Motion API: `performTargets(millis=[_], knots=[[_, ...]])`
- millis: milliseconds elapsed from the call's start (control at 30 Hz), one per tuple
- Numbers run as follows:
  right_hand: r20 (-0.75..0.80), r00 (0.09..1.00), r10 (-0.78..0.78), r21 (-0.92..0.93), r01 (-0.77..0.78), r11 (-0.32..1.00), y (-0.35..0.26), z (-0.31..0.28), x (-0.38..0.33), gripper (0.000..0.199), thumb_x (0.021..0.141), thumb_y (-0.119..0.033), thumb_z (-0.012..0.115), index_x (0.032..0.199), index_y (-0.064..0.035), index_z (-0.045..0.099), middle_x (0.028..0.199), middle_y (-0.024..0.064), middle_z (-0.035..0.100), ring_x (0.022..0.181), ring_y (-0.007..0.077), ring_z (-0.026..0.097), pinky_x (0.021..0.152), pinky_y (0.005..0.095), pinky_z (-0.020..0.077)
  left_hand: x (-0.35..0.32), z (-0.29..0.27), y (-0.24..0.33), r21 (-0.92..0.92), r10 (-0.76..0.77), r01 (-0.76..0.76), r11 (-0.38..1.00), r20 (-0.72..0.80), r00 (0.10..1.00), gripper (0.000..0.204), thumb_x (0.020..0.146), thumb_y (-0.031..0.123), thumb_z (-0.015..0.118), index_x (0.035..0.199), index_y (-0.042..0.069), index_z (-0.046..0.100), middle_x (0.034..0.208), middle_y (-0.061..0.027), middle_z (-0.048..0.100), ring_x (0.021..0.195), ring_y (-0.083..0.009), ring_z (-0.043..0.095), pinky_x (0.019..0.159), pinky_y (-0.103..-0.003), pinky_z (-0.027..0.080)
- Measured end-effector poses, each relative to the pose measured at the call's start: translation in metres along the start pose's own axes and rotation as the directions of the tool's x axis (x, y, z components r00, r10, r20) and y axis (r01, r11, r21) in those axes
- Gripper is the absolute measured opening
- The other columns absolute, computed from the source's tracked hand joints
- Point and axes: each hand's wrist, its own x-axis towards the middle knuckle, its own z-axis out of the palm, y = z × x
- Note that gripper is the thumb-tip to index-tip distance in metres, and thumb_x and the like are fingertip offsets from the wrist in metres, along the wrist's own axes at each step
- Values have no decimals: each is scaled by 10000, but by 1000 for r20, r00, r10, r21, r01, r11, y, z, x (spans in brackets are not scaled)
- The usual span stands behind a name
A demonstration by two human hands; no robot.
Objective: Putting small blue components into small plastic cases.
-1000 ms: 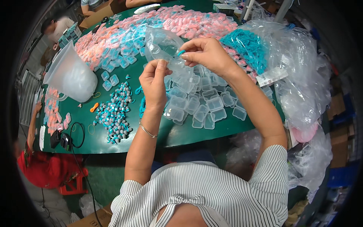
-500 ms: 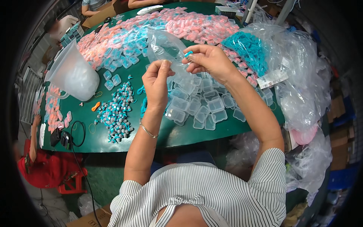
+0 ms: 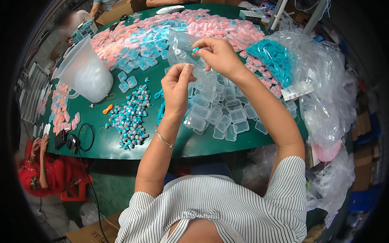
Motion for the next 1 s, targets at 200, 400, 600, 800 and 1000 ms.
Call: performTargets(millis=[200,400,600,800,1000], knots=[[-5,1000,-24,7,24,1000,0,2,1,244,907,-82,590,1123,27,623,868,89,713,495,72,553,470,237,451,1,-6,-2,-17,-1,1,1000,-5,1000,189,955,181,634,951,-5,672,902,-28,649,747,-74,565,709,-253,499],[-26,999,-45,-122,42,992,-3,6,1,203,890,-105,641,1061,-3,683,880,78,715,516,81,568,453,251,460,2,-6,-1,-7,14,-14,1000,0,1000,193,957,176,629,958,-13,670,908,-31,652,750,-73,566,711,-258,503],[-63,998,-15,-250,-1,968,-4,6,0,192,861,-134,674,1019,-34,719,902,80,725,649,127,646,573,291,527,3,-4,0,-18,0,0,1000,-2,1000,194,954,174,631,963,-15,671,914,-36,655,754,-75,570,714,-260,504],[-96,986,-139,-387,92,918,2,7,5,214,836,-152,666,1011,-40,718,949,125,729,888,235,698,815,357,530,2,-6,0,3,8,-8,1000,4,1000,197,952,179,634,962,-14,674,917,-39,657,753,-74,570,715,-258,504],[-116,971,-210,-459,136,878,4,9,7,206,843,-110,628,1014,-37,716,961,132,728,904,248,705,788,363,538,3,-4,4,10,6,-6,1000,3,1000,203,954,190,633,960,-9,674,907,-36,655,754,-76,570,714,-256,504]])
